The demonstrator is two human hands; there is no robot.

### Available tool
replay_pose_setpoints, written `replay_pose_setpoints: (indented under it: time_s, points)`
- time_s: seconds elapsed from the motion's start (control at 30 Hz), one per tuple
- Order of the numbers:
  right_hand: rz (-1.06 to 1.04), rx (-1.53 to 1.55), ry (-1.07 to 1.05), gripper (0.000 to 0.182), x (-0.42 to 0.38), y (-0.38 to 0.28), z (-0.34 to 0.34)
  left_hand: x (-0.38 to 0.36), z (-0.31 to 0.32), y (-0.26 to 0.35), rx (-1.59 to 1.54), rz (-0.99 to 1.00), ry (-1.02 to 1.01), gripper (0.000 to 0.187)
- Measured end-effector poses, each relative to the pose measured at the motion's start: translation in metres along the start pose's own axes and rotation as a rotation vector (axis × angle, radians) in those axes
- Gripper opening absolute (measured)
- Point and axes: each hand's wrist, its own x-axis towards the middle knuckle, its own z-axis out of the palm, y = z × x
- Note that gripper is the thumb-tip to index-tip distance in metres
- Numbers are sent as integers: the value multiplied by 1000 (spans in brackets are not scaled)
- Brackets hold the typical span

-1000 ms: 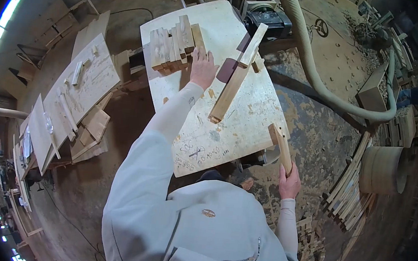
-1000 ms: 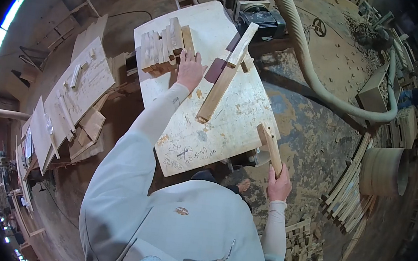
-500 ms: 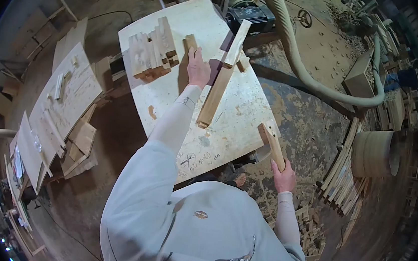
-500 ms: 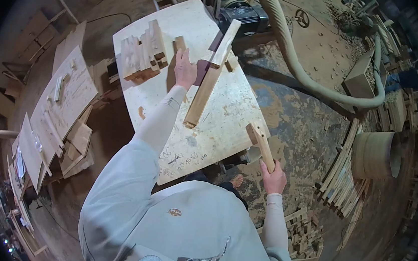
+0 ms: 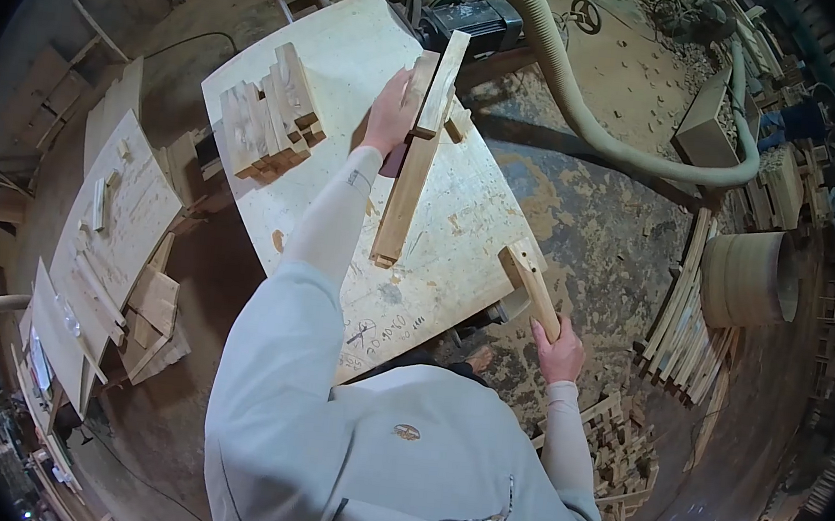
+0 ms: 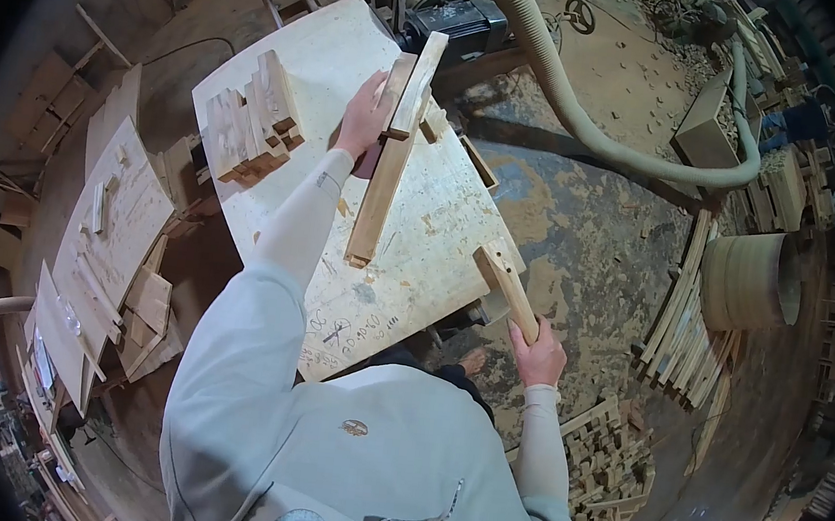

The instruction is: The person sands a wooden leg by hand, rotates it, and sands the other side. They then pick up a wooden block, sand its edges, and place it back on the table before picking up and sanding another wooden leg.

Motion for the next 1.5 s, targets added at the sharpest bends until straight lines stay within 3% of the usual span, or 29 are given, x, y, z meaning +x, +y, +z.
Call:
replay_pose_setpoints:
  time_s: [0.07, 0.13, 0.3, 0.47, 0.8, 1.5]
  points:
    - [-15, 9, 15, 60, 0, 4, 4, -11, 0, 6, 71, 35, 63, 50]
    - [-37, 10, 27, 60, 1, 2, 1, -22, 6, -3, 401, -22, -79, 48]
    - [6, 15, -64, 61, 4, -1, -4, -19, 13, -14, 395, 40, -129, 47]
    - [-90, 141, -216, 58, 22, 5, -10, -17, 17, -26, 463, 78, -155, 49]
    - [-134, 108, -313, 45, 41, 7, 1, -15, 8, 1, 414, -93, -230, 51]
    - [-195, 135, -197, 49, 52, 10, 49, -1, -3, -22, 477, 4, -166, 49]
